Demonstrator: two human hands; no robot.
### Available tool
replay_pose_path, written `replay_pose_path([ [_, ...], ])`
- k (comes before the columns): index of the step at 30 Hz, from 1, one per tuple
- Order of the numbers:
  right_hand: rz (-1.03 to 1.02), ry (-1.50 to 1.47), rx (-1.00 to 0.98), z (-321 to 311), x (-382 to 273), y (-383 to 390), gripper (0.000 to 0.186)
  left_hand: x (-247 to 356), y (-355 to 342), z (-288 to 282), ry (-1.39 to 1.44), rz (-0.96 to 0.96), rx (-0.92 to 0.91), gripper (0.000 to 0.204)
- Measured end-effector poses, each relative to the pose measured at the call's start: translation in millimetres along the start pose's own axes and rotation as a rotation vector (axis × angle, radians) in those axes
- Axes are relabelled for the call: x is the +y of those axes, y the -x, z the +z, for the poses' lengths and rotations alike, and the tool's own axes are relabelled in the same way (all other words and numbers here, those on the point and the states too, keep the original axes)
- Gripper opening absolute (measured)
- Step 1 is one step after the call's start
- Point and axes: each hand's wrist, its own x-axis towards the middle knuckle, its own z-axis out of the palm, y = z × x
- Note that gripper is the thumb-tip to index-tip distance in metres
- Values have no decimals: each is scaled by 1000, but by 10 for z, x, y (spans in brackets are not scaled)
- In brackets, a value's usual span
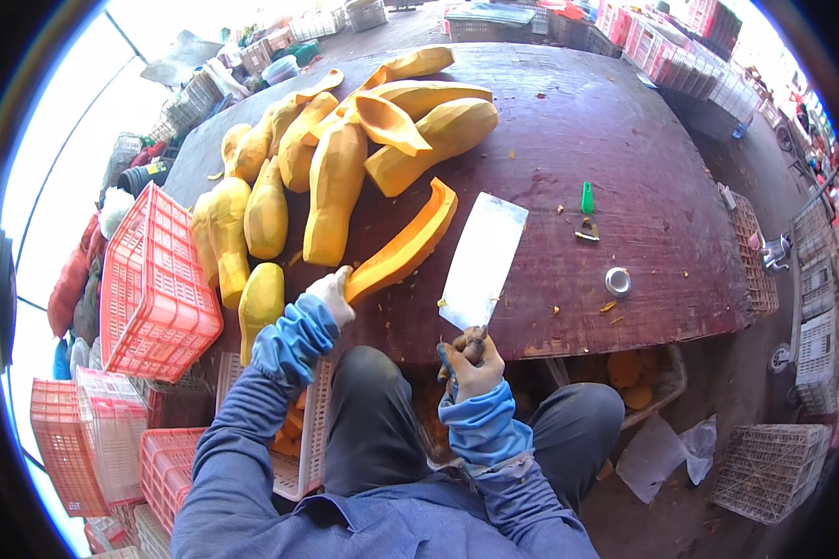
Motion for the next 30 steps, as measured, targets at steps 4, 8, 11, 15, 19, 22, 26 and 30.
replay_pose_path([
  [4,38,50,-26,48,71,43,17,-295,341,337,-154,-24,11,71],
  [8,42,122,-49,48,138,62,17,-404,447,526,-221,-32,61,60],
  [11,91,211,-46,52,65,77,17,-476,400,450,-73,-45,43,60],
  [15,-7,201,-8,12,125,41,17,-631,364,211,231,-83,-136,70],
  [19,-24,212,-10,-10,152,20,16,-829,513,10,506,-109,-271,74],
  [22,5,204,-13,11,157,40,17,-994,633,141,670,-83,-214,81],
  [26,3,205,-33,54,133,69,17,-1078,817,249,1380,-38,-263,88],
  [30,-23,255,-72,126,81,98,18,-1231,974,473,1517,-3,-222,84],
])
